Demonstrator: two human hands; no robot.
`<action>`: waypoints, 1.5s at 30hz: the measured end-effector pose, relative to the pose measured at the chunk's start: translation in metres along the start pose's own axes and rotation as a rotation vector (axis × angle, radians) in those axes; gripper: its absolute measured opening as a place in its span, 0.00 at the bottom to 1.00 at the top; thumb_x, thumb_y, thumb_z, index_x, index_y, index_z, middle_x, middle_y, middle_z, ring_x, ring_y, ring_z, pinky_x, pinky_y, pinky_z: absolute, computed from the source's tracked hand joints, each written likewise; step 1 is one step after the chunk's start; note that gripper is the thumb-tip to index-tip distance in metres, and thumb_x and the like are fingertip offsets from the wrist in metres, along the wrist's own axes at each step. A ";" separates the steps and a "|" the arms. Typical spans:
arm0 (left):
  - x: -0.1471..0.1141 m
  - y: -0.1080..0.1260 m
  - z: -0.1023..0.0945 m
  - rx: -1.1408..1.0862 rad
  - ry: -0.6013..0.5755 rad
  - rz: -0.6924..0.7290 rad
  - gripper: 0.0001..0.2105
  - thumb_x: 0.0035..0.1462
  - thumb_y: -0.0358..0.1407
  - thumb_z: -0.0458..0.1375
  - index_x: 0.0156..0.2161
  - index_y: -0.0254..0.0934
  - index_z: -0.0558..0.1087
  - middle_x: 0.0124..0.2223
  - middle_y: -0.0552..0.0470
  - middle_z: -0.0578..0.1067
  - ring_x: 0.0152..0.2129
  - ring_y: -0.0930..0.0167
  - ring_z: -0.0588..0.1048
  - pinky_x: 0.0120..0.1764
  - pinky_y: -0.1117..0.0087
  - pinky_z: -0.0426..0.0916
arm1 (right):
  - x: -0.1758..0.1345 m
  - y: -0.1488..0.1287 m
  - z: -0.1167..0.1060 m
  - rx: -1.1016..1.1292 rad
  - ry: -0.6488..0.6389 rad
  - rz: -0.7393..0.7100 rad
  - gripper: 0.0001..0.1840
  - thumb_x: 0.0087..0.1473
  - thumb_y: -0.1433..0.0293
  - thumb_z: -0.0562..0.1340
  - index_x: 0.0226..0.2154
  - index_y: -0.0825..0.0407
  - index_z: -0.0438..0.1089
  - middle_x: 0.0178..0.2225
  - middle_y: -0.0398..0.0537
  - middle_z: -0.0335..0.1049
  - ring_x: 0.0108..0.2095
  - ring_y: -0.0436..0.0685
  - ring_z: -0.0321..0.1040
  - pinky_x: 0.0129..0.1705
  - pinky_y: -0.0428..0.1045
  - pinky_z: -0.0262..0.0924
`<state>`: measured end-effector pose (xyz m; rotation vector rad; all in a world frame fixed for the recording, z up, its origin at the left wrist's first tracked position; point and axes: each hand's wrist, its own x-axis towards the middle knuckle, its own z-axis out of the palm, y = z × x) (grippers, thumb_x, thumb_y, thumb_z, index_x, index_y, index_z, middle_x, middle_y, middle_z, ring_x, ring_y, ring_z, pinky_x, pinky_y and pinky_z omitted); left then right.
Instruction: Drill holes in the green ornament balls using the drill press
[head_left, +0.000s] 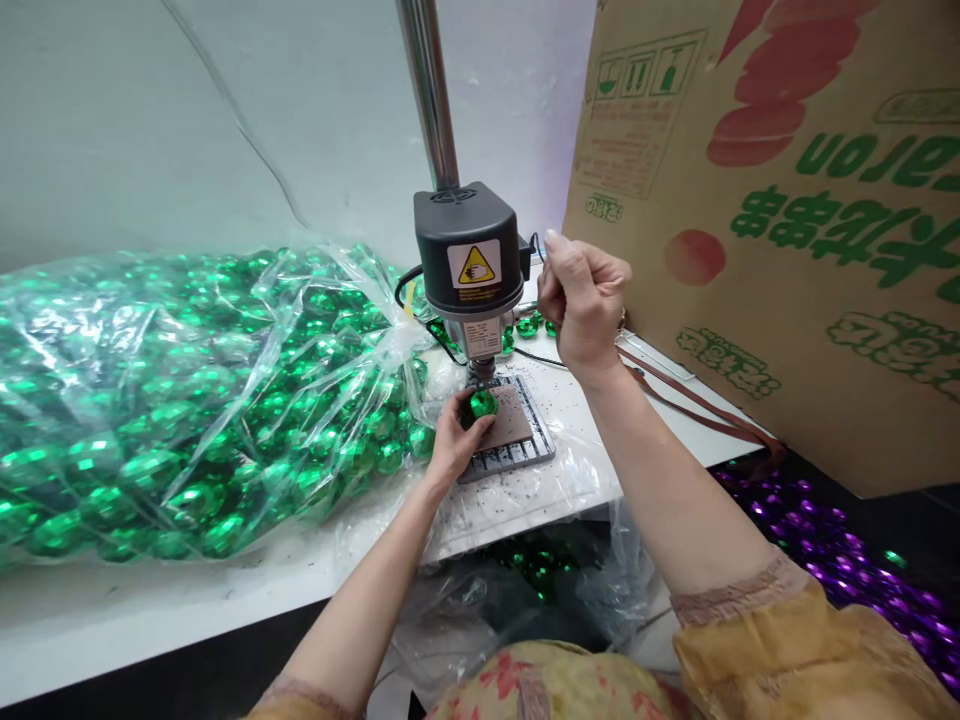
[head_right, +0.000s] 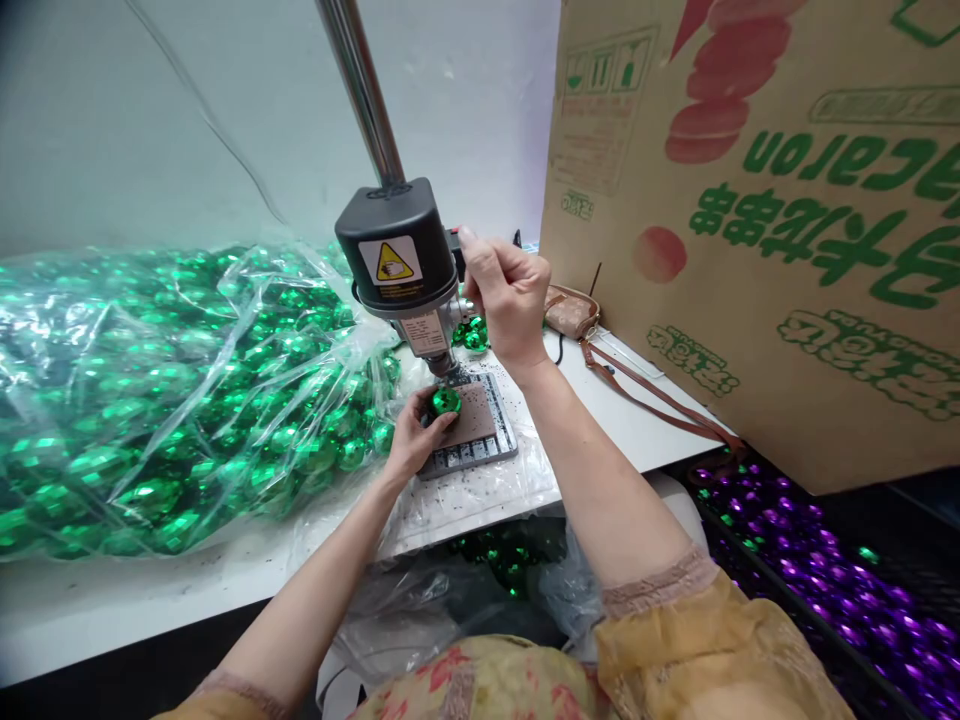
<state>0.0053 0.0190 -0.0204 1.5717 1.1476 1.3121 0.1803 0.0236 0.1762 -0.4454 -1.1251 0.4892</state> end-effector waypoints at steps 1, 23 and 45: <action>0.000 0.001 0.002 0.022 -0.015 0.007 0.27 0.48 0.38 0.71 0.53 0.37 0.72 0.49 0.45 0.78 0.47 0.62 0.76 0.54 0.58 0.69 | 0.002 -0.001 0.001 0.012 0.009 0.013 0.29 0.55 0.56 0.66 0.12 0.51 0.59 0.10 0.35 0.50 0.13 0.41 0.45 0.18 0.46 0.39; -0.010 0.013 0.013 0.117 -0.018 0.037 0.24 0.50 0.33 0.70 0.53 0.40 0.72 0.50 0.47 0.78 0.47 0.60 0.77 0.52 0.57 0.71 | -0.025 0.006 -0.010 -0.015 0.004 -0.205 0.26 0.58 0.67 0.62 0.12 0.51 0.58 0.09 0.35 0.45 0.11 0.43 0.46 0.16 0.48 0.39; -0.012 0.007 0.012 0.163 -0.034 0.074 0.25 0.52 0.37 0.70 0.55 0.40 0.72 0.52 0.46 0.77 0.50 0.60 0.76 0.54 0.58 0.70 | -0.040 0.022 -0.014 -0.049 0.065 -0.457 0.23 0.56 0.74 0.61 0.14 0.53 0.54 0.13 0.35 0.52 0.13 0.41 0.50 0.20 0.47 0.47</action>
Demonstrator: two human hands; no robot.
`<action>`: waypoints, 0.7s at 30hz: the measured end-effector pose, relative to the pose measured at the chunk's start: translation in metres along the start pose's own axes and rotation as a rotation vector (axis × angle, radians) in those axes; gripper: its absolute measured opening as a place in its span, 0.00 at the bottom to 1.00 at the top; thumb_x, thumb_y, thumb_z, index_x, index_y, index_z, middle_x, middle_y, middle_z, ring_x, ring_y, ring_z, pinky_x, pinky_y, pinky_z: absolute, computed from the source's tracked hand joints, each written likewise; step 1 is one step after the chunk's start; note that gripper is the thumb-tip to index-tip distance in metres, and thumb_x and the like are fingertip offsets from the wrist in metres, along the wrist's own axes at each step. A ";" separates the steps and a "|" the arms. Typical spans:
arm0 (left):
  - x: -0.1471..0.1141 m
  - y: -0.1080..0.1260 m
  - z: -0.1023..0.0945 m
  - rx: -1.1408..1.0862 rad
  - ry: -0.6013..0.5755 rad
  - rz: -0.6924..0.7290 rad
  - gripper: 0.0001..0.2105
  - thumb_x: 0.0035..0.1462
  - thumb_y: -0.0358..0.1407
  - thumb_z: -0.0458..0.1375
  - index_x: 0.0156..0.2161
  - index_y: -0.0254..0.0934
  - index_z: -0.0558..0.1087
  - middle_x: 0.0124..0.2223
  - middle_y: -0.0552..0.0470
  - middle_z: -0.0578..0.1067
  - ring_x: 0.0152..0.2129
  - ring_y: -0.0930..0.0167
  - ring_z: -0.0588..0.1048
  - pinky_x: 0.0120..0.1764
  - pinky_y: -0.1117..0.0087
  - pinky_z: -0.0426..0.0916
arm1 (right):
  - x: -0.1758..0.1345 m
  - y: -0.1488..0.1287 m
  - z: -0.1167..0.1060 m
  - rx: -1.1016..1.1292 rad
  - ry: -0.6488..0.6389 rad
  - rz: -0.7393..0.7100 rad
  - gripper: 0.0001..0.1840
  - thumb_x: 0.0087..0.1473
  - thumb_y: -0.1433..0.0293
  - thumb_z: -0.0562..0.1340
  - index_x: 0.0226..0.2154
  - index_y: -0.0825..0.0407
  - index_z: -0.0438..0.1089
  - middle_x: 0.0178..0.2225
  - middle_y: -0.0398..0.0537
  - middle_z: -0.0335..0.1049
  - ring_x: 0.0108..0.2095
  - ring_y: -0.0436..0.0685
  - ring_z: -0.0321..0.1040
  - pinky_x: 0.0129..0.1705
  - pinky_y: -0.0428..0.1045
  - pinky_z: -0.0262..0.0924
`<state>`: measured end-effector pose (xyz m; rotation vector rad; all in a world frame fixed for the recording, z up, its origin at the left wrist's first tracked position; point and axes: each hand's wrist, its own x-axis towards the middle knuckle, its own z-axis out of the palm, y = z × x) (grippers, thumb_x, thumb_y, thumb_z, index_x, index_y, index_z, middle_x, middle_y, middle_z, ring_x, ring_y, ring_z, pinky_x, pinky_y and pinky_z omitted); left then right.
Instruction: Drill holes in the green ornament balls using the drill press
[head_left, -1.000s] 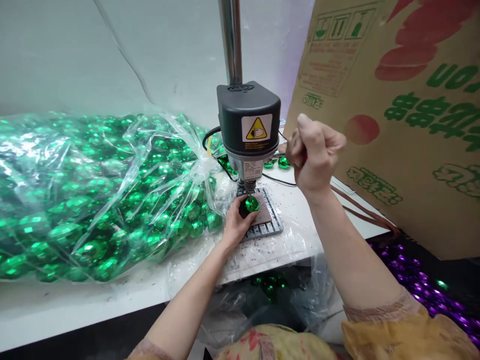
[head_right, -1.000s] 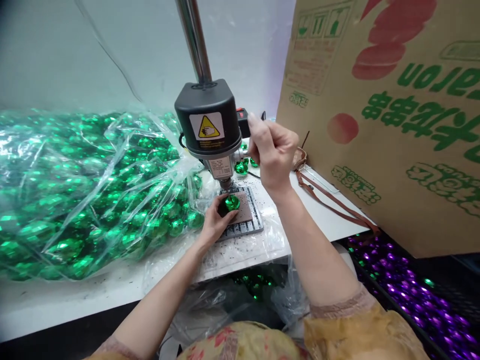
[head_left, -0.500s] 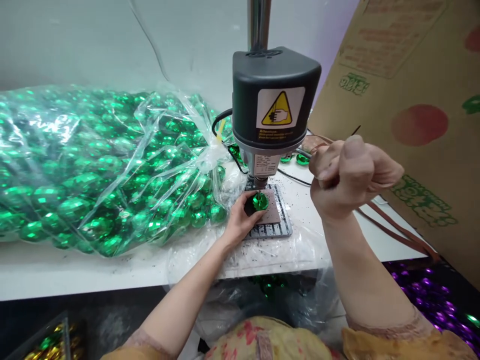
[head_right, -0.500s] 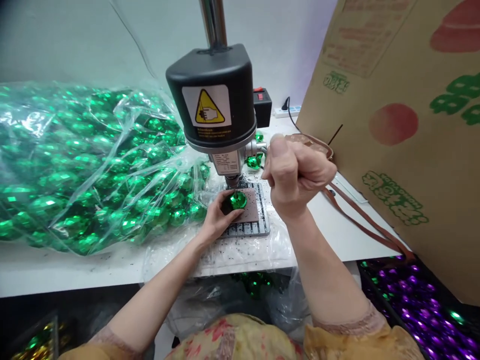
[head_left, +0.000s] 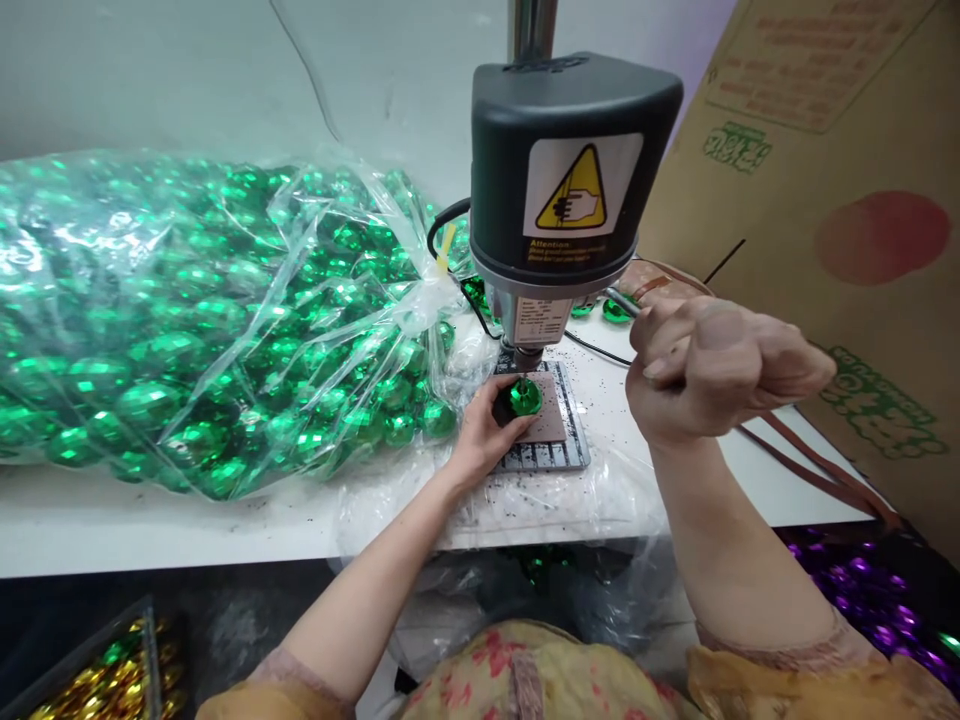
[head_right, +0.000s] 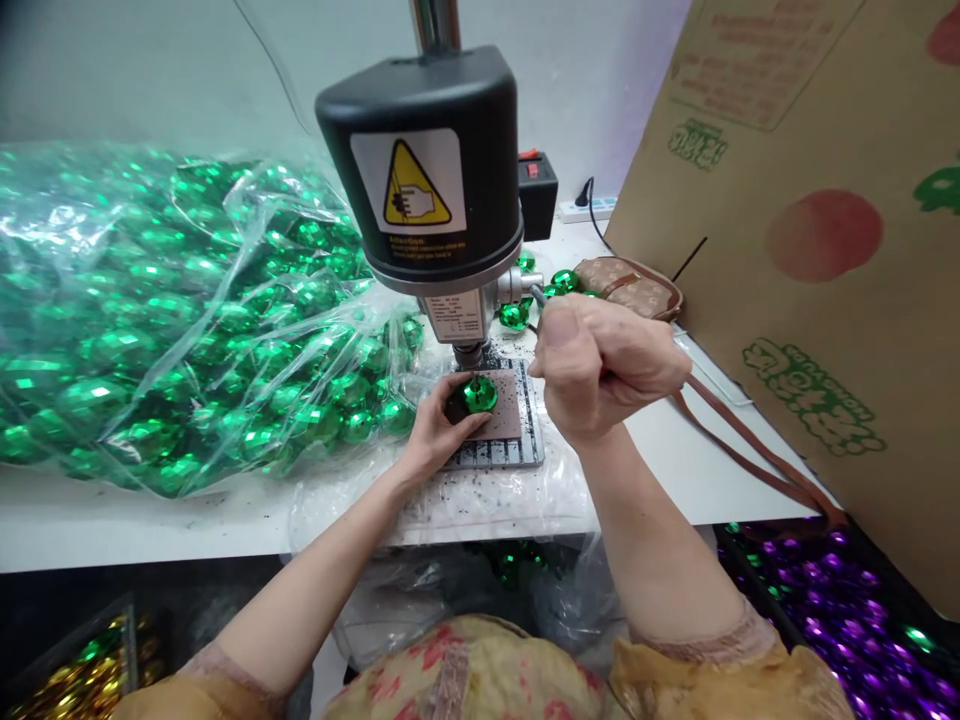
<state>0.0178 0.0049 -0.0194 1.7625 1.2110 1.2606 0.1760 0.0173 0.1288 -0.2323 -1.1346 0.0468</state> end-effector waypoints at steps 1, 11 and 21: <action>0.000 0.000 0.000 0.000 0.000 -0.004 0.25 0.52 0.37 0.70 0.55 0.40 0.71 0.52 0.46 0.77 0.50 0.60 0.76 0.54 0.57 0.70 | -0.001 -0.001 -0.002 -0.017 -0.012 0.011 0.23 0.56 0.73 0.61 0.14 0.53 0.54 0.13 0.35 0.53 0.13 0.41 0.50 0.20 0.47 0.48; 0.000 0.004 -0.001 0.016 -0.001 -0.017 0.25 0.52 0.36 0.69 0.54 0.39 0.71 0.52 0.46 0.77 0.50 0.60 0.76 0.54 0.58 0.70 | -0.003 0.006 -0.007 -0.022 -0.077 -0.083 0.29 0.56 0.73 0.61 0.12 0.53 0.45 0.10 0.35 0.48 0.10 0.42 0.46 0.15 0.47 0.43; 0.001 0.002 0.000 0.001 0.001 -0.024 0.24 0.51 0.36 0.69 0.53 0.39 0.71 0.52 0.46 0.77 0.50 0.60 0.76 0.55 0.56 0.70 | -0.016 0.008 -0.017 -0.046 -0.124 -0.072 0.30 0.56 0.71 0.62 0.10 0.52 0.48 0.08 0.34 0.42 0.09 0.43 0.44 0.14 0.47 0.41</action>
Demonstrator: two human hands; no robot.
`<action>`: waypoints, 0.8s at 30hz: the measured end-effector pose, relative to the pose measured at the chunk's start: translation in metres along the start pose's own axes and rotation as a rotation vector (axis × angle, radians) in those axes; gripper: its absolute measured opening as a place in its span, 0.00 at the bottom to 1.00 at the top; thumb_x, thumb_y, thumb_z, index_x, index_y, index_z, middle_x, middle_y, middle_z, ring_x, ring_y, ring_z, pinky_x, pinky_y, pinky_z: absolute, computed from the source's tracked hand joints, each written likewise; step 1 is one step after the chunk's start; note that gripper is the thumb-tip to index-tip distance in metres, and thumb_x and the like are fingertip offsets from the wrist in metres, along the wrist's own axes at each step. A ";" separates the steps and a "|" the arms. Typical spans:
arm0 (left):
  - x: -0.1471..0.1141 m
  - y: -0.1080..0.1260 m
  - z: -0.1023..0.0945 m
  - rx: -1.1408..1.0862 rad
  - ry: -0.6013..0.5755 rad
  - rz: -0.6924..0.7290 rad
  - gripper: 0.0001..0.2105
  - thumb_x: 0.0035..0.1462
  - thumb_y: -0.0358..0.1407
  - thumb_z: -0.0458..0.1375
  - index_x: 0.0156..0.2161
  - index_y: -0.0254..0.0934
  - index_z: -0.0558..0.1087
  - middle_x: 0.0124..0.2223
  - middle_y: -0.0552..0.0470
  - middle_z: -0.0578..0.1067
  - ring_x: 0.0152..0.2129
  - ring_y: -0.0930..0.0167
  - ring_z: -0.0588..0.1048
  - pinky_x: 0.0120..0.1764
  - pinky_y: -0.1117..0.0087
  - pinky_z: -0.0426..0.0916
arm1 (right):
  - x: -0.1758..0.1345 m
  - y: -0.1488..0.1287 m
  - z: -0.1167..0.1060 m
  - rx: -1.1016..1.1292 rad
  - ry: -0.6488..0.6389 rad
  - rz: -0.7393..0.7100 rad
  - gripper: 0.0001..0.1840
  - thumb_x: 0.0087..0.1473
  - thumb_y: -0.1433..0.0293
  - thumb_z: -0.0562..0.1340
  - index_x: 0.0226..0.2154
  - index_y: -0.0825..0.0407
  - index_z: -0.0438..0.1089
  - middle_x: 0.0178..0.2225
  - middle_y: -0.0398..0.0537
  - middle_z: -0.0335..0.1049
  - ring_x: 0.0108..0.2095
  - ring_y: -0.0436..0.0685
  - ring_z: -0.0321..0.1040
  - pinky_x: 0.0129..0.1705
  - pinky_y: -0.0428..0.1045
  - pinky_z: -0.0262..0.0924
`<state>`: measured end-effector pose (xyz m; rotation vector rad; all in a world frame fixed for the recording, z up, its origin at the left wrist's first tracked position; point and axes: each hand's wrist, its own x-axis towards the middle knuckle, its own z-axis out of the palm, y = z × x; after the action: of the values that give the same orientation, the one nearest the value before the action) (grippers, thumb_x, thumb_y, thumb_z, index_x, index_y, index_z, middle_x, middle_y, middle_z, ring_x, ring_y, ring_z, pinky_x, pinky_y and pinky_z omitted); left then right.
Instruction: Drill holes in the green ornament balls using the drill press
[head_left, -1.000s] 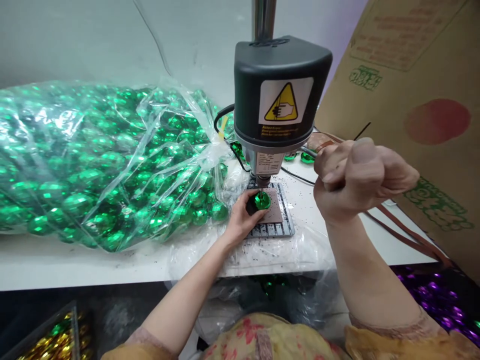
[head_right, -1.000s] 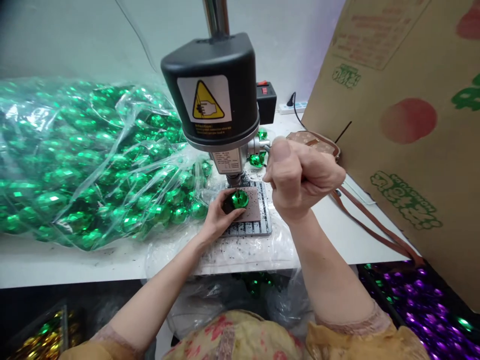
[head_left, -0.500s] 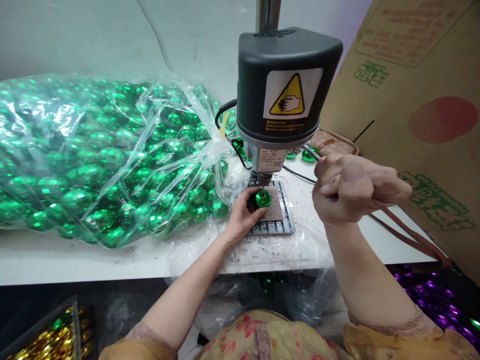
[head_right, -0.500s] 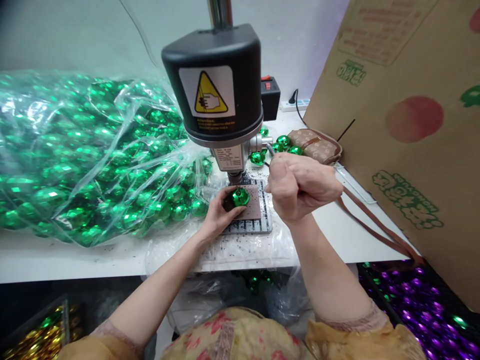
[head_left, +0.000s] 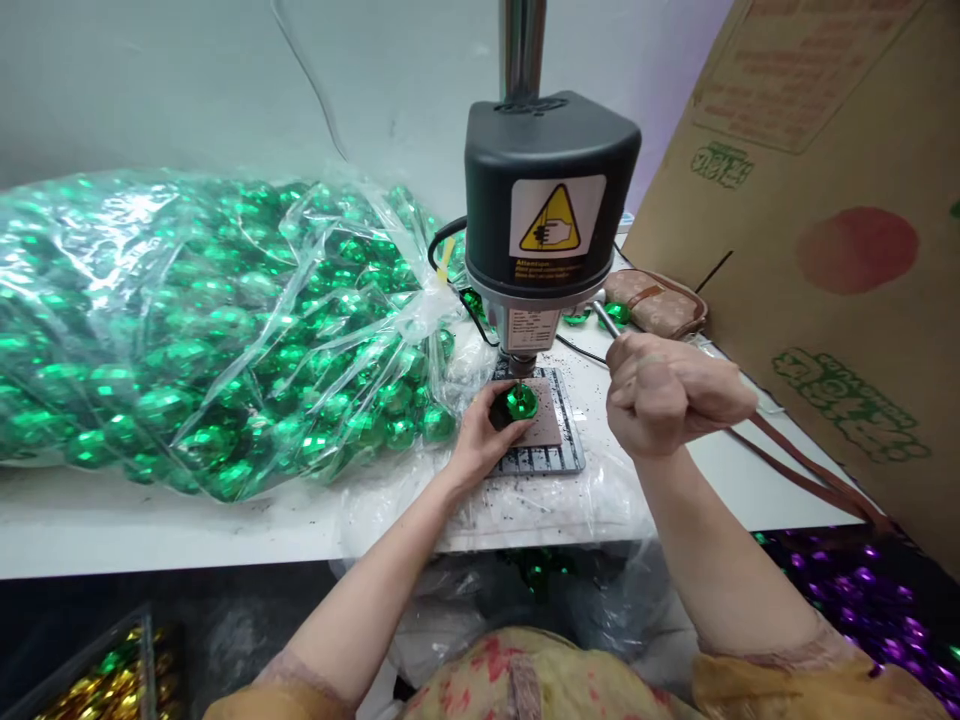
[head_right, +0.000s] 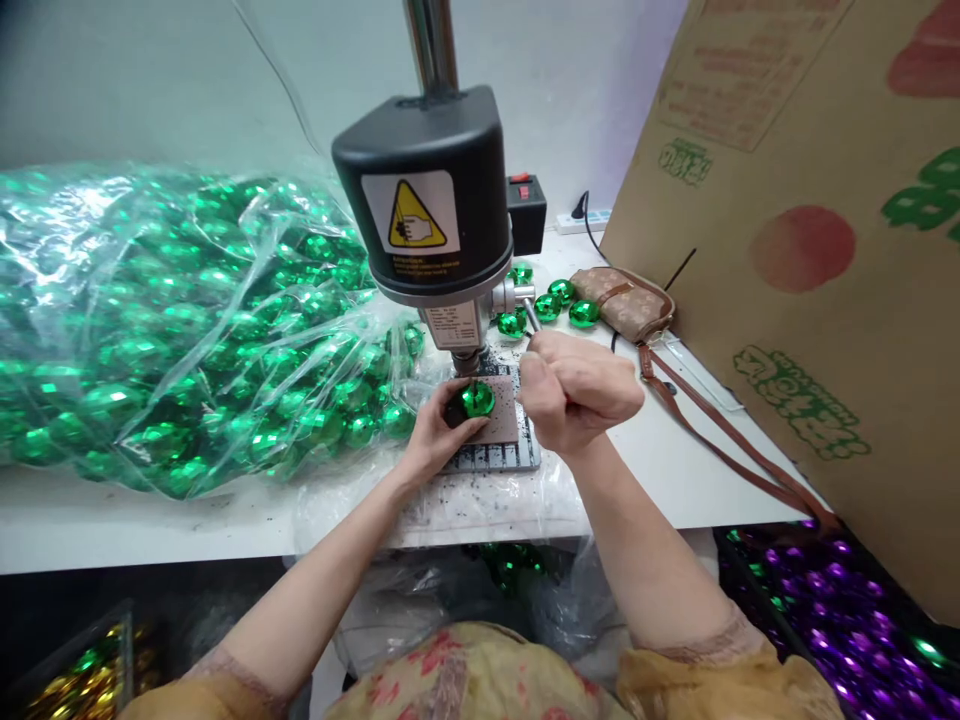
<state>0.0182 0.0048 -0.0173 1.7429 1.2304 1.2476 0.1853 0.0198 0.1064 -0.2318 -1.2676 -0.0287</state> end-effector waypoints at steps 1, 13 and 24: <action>0.000 -0.001 0.000 -0.005 0.000 0.001 0.24 0.51 0.37 0.69 0.53 0.40 0.71 0.52 0.46 0.77 0.50 0.60 0.75 0.55 0.56 0.70 | 0.004 -0.002 0.002 0.008 0.016 0.028 0.29 0.56 0.70 0.62 0.10 0.52 0.49 0.08 0.34 0.44 0.09 0.42 0.45 0.14 0.47 0.41; -0.040 0.036 -0.012 0.199 0.062 0.249 0.19 0.55 0.40 0.67 0.50 0.39 0.69 0.44 0.47 0.76 0.42 0.64 0.76 0.44 0.63 0.72 | 0.076 -0.006 0.028 0.045 0.024 0.439 0.24 0.58 0.68 0.63 0.13 0.50 0.61 0.11 0.36 0.51 0.12 0.43 0.46 0.16 0.48 0.39; -0.104 0.042 -0.034 0.437 -0.364 0.631 0.12 0.64 0.36 0.55 0.51 0.36 0.67 0.46 0.41 0.76 0.43 0.63 0.75 0.43 0.63 0.71 | 0.071 -0.006 0.029 0.021 0.047 0.405 0.25 0.60 0.67 0.62 0.14 0.50 0.60 0.12 0.36 0.49 0.14 0.43 0.46 0.19 0.48 0.41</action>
<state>-0.0109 -0.1081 -0.0026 2.6809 0.7923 0.9416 0.1784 0.0272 0.1831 -0.4632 -1.1549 0.3251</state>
